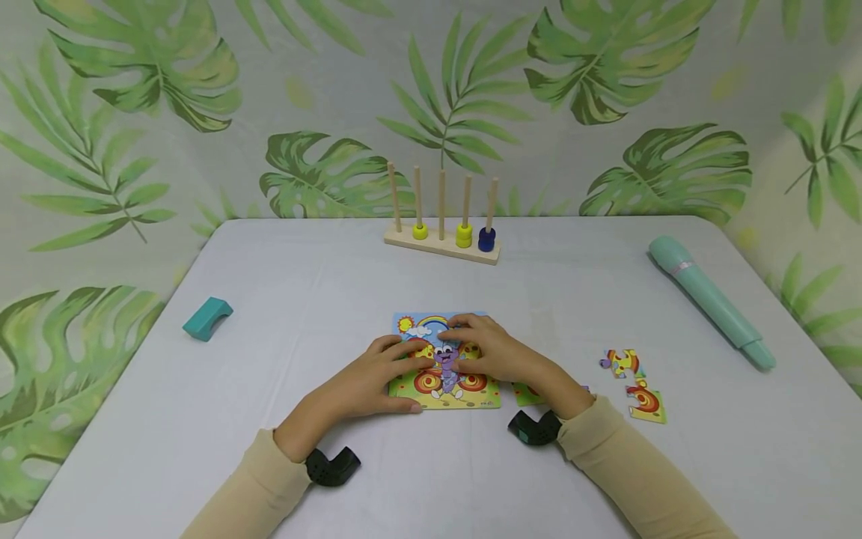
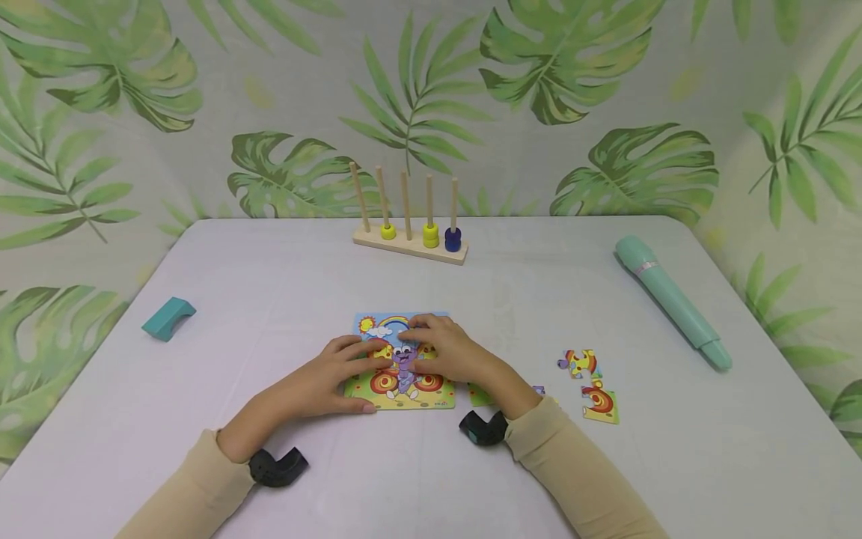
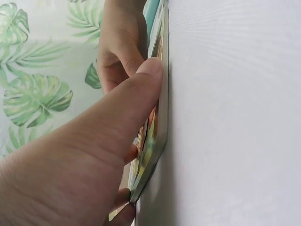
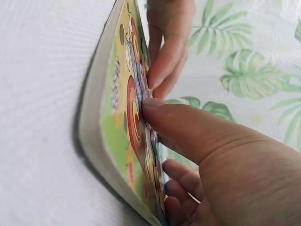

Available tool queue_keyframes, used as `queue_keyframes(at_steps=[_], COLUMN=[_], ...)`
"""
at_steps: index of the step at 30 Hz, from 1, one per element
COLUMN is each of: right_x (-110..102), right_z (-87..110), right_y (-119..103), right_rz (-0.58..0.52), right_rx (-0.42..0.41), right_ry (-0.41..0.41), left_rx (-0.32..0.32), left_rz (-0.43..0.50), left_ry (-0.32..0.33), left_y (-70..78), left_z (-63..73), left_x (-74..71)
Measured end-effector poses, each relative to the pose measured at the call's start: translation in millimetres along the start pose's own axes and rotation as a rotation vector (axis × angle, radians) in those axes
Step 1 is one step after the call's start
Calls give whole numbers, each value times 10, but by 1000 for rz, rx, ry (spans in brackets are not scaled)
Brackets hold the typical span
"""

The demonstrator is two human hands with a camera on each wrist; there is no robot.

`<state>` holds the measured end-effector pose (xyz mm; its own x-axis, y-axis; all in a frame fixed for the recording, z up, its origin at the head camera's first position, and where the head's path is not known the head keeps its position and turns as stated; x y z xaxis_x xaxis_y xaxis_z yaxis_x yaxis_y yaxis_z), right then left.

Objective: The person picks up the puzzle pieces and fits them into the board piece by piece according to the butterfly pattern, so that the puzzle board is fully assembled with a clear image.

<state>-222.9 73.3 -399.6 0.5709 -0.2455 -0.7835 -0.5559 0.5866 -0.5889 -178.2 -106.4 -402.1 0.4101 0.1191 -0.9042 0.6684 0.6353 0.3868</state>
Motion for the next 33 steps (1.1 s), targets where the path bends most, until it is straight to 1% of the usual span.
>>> queue_keyframes(at_steps=[2,5,7,9,11,14,17,20,22,24,26,29,33], right_x=[-6,-46,-104,-190,-293,-454,-592,-677,-696,-694,-667,-600,-493], right_z=[-1,25,72,158,278,518,809,1115,1307,1475,1617,1769,1854], right_y=[6,11,0,-25,-52,-75,-35,73,175,284,408,584,797], right_rz=[-18,-90,-128,-160,-165,-139,-76,-23,-13,-27,-49,-92,-152], right_rx=[6,20,17,3,-18,-55,-76,-29,29,95,146,203,246], right_ry=[-8,-16,-1,31,75,159,260,354,392,413,415,393,328], left_rx=[1,2,-2,-7,-12,-18,-19,-21,-23,-29,-31,-32,-37], left_rz=[-12,-11,-6,0,7,17,18,10,6,3,2,5,9], left_ry=[-5,-16,-21,-26,-29,-30,-30,-31,-33,-34,-35,-36,-39], left_y=[-2,-4,-13,-17,-18,-17,-13,-16,-22,-34,-39,-38,-35], left_z=[-4,-10,-12,-14,-13,-7,-3,-1,-1,-1,-5,-8,-4], left_x=[-6,-10,-8,-4,-5,-10,-15,-13,-8,2,10,12,10])
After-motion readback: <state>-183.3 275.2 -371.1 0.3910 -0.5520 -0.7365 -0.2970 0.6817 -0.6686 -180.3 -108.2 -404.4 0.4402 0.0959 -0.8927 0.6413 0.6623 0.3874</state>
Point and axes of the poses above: each hand's wrist, its own z-axis away from the middle knuckle, its own x-axis out of the palm, y = z × x, the point moved 5 cm from there along -z, towards the middle knuckle, and after that the axes turned 15 degrees about -y, right-handed, at the moved point
